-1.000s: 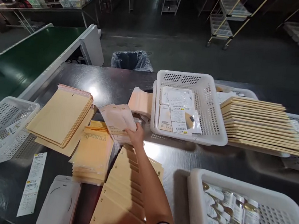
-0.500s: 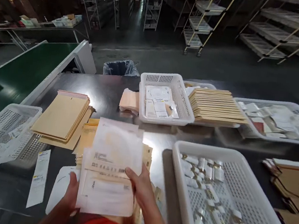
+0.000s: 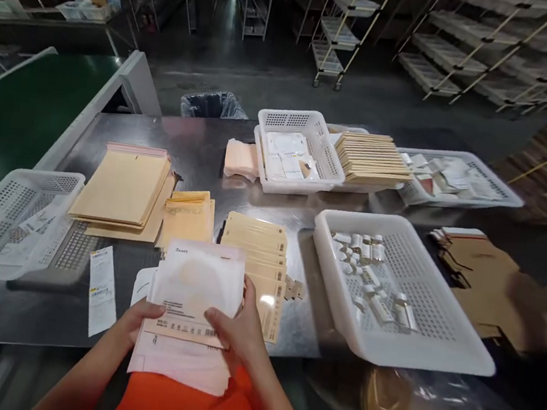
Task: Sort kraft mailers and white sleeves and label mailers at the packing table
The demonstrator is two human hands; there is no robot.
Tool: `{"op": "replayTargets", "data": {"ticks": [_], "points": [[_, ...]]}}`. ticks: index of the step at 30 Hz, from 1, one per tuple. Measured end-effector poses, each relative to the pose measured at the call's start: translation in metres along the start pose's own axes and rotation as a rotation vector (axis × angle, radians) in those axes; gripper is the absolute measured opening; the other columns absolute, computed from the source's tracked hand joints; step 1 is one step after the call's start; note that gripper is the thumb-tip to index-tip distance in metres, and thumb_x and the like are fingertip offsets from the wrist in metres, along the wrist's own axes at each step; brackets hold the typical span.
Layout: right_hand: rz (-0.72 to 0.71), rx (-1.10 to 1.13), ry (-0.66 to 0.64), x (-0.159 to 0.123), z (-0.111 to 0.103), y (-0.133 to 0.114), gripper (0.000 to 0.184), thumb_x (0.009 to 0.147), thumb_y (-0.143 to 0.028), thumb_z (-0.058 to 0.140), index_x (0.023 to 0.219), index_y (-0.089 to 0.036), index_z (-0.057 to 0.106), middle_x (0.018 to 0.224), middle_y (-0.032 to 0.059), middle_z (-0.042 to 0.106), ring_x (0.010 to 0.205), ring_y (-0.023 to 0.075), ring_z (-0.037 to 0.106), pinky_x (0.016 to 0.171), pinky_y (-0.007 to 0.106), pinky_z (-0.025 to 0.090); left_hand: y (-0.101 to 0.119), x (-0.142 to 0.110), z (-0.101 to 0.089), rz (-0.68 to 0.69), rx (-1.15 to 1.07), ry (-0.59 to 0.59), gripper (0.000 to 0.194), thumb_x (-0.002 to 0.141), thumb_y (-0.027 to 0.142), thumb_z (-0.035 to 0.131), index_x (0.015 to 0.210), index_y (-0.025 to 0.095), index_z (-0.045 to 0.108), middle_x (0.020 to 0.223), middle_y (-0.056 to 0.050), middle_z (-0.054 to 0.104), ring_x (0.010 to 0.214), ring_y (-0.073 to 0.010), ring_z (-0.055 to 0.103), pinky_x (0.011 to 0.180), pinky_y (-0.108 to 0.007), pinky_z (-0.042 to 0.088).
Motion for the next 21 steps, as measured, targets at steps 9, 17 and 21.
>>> {"op": "replayTargets", "data": {"ticks": [9, 17, 21], "points": [[-0.154, 0.139, 0.033, -0.011, 0.017, 0.004, 0.052, 0.078, -0.042, 0.072, 0.123, -0.028, 0.049, 0.126, 0.0067, 0.065, 0.115, 0.0255, 0.062, 0.100, 0.041, 0.051, 0.009, -0.033, -0.003, 0.080, 0.075, 0.141, 0.057, 0.055, 0.011, 0.082, 0.110, 0.013, 0.070, 0.108, -0.015, 0.076, 0.117, -0.0400, 0.062, 0.104, -0.052, 0.048], [-0.116, 0.202, 0.044, 0.011, 0.007, 0.000, 0.051, 0.066, -0.037, 0.079, 0.110, -0.024, 0.057, 0.106, 0.0043, 0.074, 0.099, 0.0251, 0.068, 0.092, 0.042, 0.054, 0.027, -0.040, 0.000, 0.142, 0.133, 0.138, 0.074, 0.049, 0.012, 0.088, 0.119, 0.013, 0.065, 0.106, -0.015, 0.076, 0.113, -0.0391, 0.065, 0.100, -0.050, 0.052], [-0.077, 0.379, 0.126, 0.020, -0.014, 0.012, 0.056, 0.058, -0.029, 0.083, 0.108, -0.027, 0.056, 0.106, 0.0016, 0.075, 0.105, 0.0248, 0.068, 0.099, 0.041, 0.053, 0.033, -0.041, -0.008, 0.191, 0.213, 0.211, 0.074, 0.045, 0.013, 0.090, 0.115, 0.013, 0.065, 0.099, -0.015, 0.077, 0.101, -0.0378, 0.070, 0.087, -0.046, 0.057]]}}
Point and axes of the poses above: each hand's wrist, its own x-axis towards the middle knuckle, its own z-axis out of the palm, y = z × x, the point moved 10 cm from there along x, towards the middle knuckle
